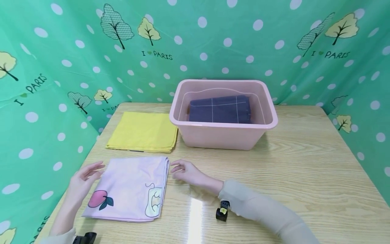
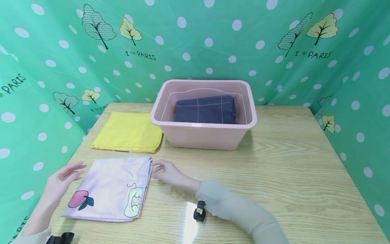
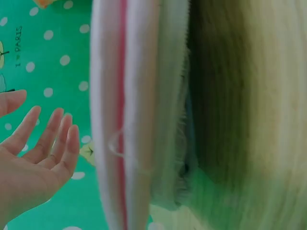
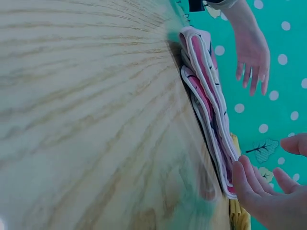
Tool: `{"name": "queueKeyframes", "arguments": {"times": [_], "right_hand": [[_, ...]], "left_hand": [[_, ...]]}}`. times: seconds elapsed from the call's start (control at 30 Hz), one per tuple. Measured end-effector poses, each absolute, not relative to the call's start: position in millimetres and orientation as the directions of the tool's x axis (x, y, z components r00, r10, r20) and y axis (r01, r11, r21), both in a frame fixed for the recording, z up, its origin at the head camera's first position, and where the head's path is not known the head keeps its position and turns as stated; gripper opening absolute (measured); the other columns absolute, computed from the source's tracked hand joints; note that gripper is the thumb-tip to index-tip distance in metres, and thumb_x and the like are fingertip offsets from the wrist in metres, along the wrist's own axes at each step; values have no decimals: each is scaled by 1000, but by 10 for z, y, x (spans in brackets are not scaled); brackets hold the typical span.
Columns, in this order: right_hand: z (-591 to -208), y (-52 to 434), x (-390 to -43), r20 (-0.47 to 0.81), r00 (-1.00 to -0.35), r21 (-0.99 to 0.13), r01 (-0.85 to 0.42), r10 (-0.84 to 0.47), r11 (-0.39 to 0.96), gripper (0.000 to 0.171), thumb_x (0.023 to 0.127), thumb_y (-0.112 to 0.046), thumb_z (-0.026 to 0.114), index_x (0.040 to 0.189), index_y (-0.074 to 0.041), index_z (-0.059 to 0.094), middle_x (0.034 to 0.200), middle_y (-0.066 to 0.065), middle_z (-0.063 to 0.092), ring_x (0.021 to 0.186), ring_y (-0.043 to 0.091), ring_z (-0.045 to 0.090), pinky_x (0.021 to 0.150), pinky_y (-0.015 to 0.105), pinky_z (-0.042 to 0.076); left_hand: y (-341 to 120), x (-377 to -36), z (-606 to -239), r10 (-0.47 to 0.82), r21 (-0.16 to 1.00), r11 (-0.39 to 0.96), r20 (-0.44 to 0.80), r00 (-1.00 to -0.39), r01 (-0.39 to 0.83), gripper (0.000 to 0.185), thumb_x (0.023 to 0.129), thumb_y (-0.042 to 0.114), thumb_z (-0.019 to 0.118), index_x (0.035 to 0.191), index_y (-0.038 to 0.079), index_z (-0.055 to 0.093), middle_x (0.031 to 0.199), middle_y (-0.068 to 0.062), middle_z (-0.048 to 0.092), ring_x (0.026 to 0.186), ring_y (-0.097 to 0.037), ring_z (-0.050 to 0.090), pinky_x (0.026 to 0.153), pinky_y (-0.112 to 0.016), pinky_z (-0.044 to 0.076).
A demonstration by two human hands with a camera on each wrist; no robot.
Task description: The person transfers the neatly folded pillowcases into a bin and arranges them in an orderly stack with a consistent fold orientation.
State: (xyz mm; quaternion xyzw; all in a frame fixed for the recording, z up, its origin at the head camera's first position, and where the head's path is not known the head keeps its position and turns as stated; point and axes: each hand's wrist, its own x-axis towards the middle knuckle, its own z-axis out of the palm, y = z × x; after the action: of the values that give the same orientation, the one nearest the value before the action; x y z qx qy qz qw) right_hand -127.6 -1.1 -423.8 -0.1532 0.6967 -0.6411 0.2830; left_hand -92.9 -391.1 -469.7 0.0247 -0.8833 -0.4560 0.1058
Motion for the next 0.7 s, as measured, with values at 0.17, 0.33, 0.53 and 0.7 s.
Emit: {"name": "queueKeyframes", "arguments": {"times": [0.17, 0.33, 0.53, 0.7], "right_hand": [[-4294, -91, -1250, -225, -810, -974, 205, -541, 98, 49, 80, 0, 57, 127, -2, 42, 113, 22, 51, 89, 32, 57, 76, 38, 50], [-4338, -163, -1238, -223, -829, -975, 195, -513, 109, 50, 80, -2, 59, 128, -5, 41, 112, 20, 51, 86, 30, 58, 73, 35, 51], [-4379, -228, -1204, -247, -841, -969, 230, -481, 96, 52, 81, -3, 59, 129, -3, 38, 113, 20, 50, 84, 25, 59, 72, 32, 52], [-4423, -264, -1171, -263, -849, -963, 263, -458, 65, 54, 80, -2, 58, 130, -3, 36, 112, 18, 49, 87, 20, 57, 73, 31, 51]], "left_hand": [[-3988, -868, -4754, -155, 817, 575, 142, -978, 27, 42, 87, 25, 57, 126, 10, 49, 105, 21, 57, 93, 9, 52, 72, -5, 41], [-4059, -793, -4808, -189, 783, 622, 117, -975, -27, 43, 87, 27, 56, 126, 11, 49, 104, 23, 56, 92, 12, 51, 73, -3, 38], [-4040, -714, -4809, -204, 736, 672, 79, -976, -81, 46, 86, 33, 55, 127, 13, 49, 102, 29, 52, 89, 16, 47, 71, -2, 36], [-3948, -678, -4705, -190, 720, 685, 33, -981, -108, 49, 86, 32, 56, 128, 8, 47, 102, 28, 53, 91, 14, 47, 71, -6, 37]]}}
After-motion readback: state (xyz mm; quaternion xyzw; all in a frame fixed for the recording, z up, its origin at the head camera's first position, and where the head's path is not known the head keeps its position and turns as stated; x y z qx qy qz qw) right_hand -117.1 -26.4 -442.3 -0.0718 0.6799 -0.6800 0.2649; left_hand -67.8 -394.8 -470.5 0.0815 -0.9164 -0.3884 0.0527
